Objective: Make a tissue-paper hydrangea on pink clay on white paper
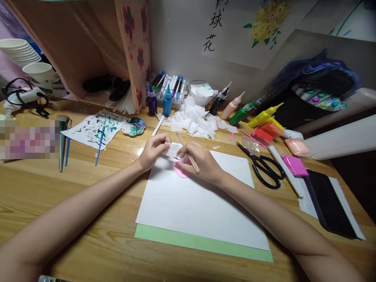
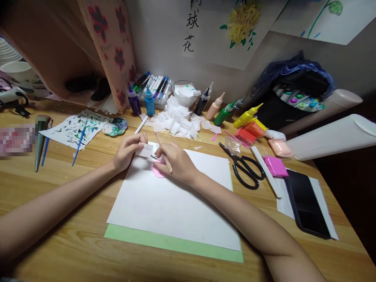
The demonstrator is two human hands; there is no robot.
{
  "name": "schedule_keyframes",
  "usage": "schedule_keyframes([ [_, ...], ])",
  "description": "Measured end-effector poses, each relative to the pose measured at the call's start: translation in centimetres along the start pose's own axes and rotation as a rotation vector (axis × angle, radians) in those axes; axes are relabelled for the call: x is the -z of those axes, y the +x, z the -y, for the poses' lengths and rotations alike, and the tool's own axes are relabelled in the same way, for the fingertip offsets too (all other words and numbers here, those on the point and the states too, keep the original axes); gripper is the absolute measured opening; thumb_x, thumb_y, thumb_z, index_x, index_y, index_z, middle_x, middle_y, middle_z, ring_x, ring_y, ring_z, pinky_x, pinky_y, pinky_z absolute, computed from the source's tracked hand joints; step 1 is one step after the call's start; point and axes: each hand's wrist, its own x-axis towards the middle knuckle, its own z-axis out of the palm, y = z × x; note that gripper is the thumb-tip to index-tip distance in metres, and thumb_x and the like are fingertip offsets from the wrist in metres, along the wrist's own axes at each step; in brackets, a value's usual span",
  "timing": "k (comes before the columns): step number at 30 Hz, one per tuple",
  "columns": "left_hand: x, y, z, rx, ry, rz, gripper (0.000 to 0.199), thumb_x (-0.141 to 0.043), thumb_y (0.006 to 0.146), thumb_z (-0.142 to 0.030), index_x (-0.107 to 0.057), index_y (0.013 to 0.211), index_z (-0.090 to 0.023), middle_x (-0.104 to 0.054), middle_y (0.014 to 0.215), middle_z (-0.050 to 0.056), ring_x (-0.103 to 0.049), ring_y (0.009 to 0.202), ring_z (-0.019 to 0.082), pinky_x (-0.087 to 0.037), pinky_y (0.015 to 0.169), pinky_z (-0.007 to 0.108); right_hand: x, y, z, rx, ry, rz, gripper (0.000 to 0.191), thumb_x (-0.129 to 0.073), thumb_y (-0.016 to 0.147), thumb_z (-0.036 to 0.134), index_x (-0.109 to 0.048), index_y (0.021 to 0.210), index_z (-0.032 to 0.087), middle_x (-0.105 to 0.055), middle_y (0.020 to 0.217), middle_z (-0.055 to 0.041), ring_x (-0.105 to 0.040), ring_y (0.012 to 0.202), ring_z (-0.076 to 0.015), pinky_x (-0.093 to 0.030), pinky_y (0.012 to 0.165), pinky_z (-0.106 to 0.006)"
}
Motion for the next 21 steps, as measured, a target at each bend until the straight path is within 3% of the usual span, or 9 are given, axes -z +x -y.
schedule_keyframes([
  [6,-0.02,0.22,-0.47,0.101,0.214,0.243,0.021,-0.049,0.075,-0.030,-0.042,0.059,-0.017,-0.040,0.059,-0.003,-0.038,0.059,0.011,-0.028,0.056,0.026,-0.72,-0.26,-0.35,-0.126,0.046,-0.068,0.012,-0.061,0.073,0.013,-0.053,0.081,0.019,-0.059,0.074,-0.0006,-0.054,0.070,-0.0158,-0.040,0.064,-0.026],
  [12,0.50,0.58,-0.94,0.003,0.513,0.462,0.015,-0.051,0.077,-0.024,-0.052,0.064,-0.016,-0.052,0.068,0.000,-0.047,0.073,0.015,-0.036,0.072,0.028,-0.56,-0.36,-0.28,-0.268,0.200,-0.100,0.009,-0.058,0.074,0.015,-0.052,0.080,0.019,-0.060,0.077,0.0001,-0.056,0.071,-0.0149,-0.042,0.066,-0.026],
  [21,0.02,0.38,-0.46,0.011,0.653,0.380,0.008,-0.053,0.078,-0.022,-0.056,0.073,-0.016,-0.055,0.072,0.000,-0.049,0.070,0.014,-0.035,0.063,0.025,-0.75,-0.46,-0.26,-0.286,0.216,-0.127,0.010,-0.058,0.077,0.020,-0.050,0.083,0.021,-0.059,0.081,0.0002,-0.056,0.073,-0.0153,-0.044,0.067,-0.028],
])
